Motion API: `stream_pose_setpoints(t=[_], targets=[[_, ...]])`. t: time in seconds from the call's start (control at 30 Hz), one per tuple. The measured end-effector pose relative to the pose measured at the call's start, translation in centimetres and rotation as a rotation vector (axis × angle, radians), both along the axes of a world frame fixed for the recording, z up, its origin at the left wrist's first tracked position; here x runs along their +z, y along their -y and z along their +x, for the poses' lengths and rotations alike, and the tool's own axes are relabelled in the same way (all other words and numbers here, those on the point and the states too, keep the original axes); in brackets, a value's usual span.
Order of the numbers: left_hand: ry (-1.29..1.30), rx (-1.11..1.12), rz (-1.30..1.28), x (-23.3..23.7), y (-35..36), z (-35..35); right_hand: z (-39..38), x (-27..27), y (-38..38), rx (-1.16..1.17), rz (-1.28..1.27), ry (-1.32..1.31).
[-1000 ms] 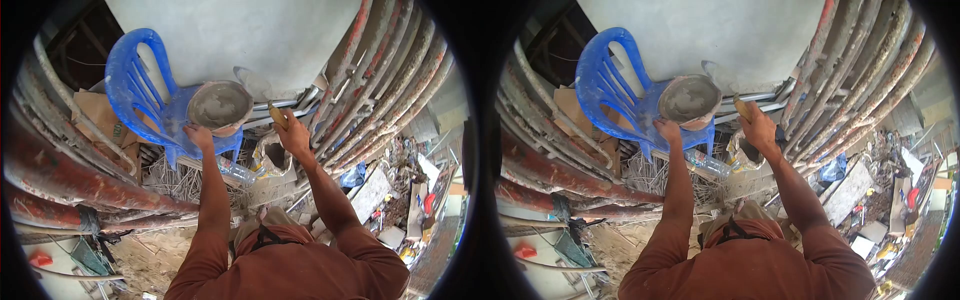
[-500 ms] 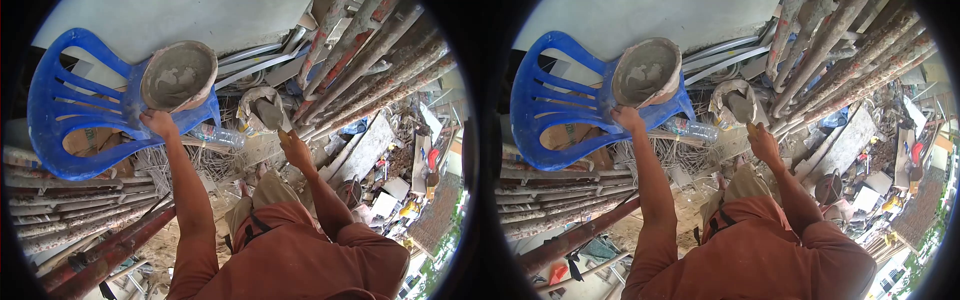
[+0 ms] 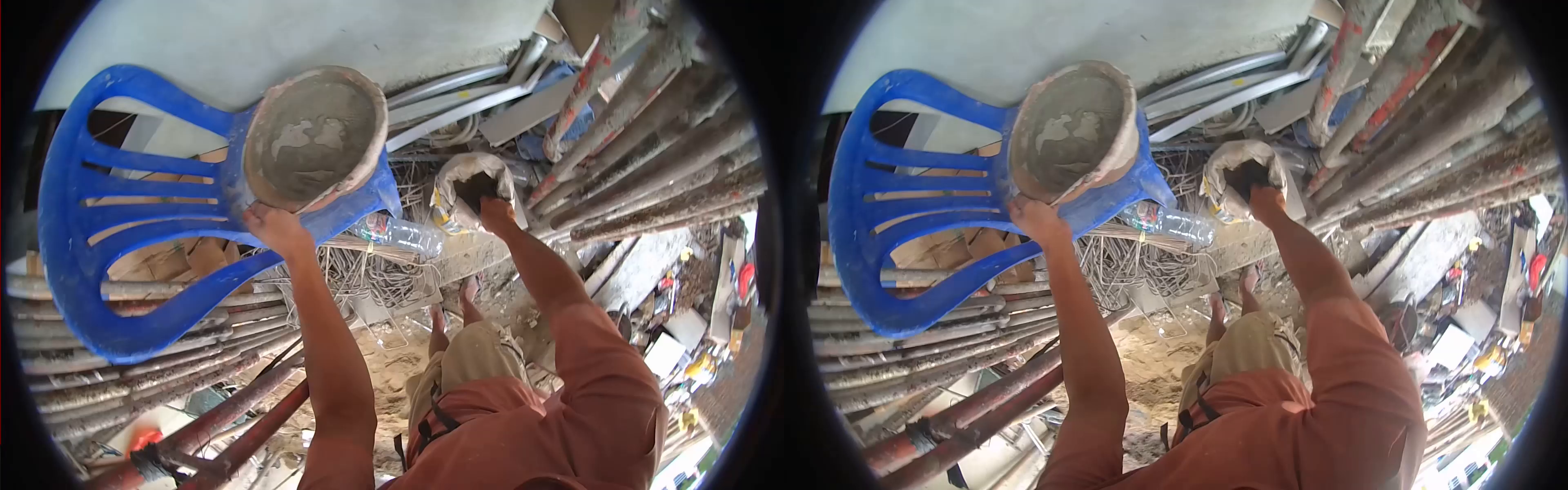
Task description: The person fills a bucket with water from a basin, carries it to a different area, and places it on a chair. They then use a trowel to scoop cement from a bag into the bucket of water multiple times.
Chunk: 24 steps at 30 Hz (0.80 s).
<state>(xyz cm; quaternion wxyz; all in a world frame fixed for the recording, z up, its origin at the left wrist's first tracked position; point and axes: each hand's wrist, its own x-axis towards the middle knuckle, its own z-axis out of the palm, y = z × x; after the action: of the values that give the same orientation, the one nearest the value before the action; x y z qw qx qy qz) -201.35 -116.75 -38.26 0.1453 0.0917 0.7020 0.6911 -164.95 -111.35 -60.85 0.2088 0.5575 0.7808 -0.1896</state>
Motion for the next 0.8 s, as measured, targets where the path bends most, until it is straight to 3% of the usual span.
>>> stream_pose_setpoints(t=[0.1, 0.2, 0.3, 0.37, 0.47, 0.5, 0.53, 0.6, 0.7, 0.73, 0.8], targets=[[0.099, -0.036, 0.029, -1.4, 1.1, -1.2, 0.0, 1.8, 0.5, 0.007, -0.141, -0.027], [-0.112, -0.158, -0.221, -7.2, 3.2, -6.1, 0.2, 2.5, 1.1, -0.17, -0.134, -0.075], [0.031, 0.095, -0.054, -1.2, 1.0, -0.4, -0.1, -0.3, 2.2, -0.388, -0.061, -0.184], [0.078, 0.163, -0.043, 1.0, 0.3, 1.2, 0.3, -0.2, 3.4, -0.403, -0.108, -0.219], [-0.255, 0.003, -0.203, -1.9, 1.7, -1.3, 0.5, -0.7, 3.6, -0.432, -0.109, -0.294], [-0.251, -0.004, -0.202, -2.0, 2.1, -2.0, 0.7, -1.6, 4.0, -0.476, -0.094, -0.328], [-0.785, -0.123, -0.578, -1.7, 2.6, -2.4, 0.6, -2.5, 3.9, -0.536, -0.06, -0.332], [-1.323, -0.246, -0.954, -1.6, 3.0, -2.6, 1.2, -2.8, 4.2, -0.562, -0.063, -0.379], [-1.334, -0.257, -1.053, -1.4, 2.6, -2.6, 1.1, -1.4, 4.6, -0.609, -0.072, -0.452], [-0.772, -0.164, -0.606, -1.8, 2.2, -2.8, 1.1, -1.3, 4.5, -0.636, -0.083, -0.47], [-0.237, -0.051, -0.151, -2.1, 2.2, -3.1, 2.0, -5.4, 4.6, -0.632, -0.03, -0.554]])
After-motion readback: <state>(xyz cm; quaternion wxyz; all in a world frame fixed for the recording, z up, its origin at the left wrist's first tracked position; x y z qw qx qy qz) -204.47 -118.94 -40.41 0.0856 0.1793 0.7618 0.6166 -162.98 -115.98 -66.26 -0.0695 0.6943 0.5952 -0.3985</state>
